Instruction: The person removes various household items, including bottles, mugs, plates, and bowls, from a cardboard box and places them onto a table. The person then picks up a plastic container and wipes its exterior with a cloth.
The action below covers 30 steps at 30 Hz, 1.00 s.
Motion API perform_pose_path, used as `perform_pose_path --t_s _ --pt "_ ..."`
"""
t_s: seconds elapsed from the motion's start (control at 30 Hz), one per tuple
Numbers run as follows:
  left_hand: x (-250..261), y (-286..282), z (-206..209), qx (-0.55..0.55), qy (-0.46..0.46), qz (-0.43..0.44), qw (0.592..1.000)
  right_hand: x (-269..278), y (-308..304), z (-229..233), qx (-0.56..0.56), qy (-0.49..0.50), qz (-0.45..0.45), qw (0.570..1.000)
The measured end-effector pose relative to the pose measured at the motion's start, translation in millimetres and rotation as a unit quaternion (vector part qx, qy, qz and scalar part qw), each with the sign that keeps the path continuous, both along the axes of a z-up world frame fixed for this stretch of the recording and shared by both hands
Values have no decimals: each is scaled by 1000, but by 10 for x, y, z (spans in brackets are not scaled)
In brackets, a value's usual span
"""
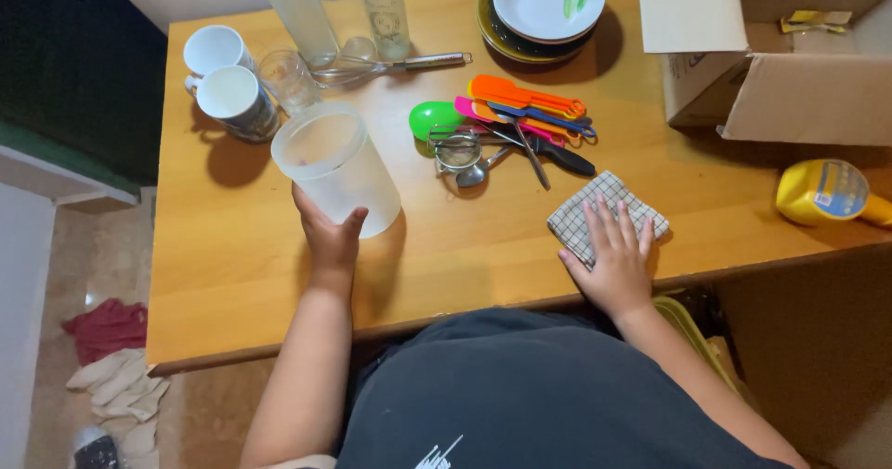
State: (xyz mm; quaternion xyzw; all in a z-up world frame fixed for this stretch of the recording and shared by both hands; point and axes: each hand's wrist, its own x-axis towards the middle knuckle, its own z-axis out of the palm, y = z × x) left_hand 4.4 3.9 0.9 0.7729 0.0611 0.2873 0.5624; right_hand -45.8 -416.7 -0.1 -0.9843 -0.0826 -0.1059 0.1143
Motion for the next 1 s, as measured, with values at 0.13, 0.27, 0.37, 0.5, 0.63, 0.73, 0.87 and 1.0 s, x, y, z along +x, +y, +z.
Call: perform_pose_path --t_s 0.13,0.27,0.37,0.5,0.63,0.73,0.87,1.0 --pt "64 15 4 7 -22 -6 1000 52 -16 -56 1 5 -5 1000" --pt "27 -52 128 1 -22 -8 1000 86 -13 -14 -15 -7 -2 1000" --pt "-30 -64 111 -24 4 -3 1000 250 -106 -103 -47 -18 -13 999" --pt "-186 -80 59 -37 35 15 999 322 -154 -176 -62 -27 -5 998" --pt "-221 -125 55 -53 53 14 997 233 -102 -79 -41 20 -11 999" --pt "-230 -74 -42 -66 36 5 997 202 -85 -28 -21 21 -11 999" --pt "-244 -68 22 -82 31 -7 996 230 -42 35 3 -14 -18 1000" --pt "-200 -32 -80 -75 -13 -34 997 305 -62 -41 1 33 -50 998"
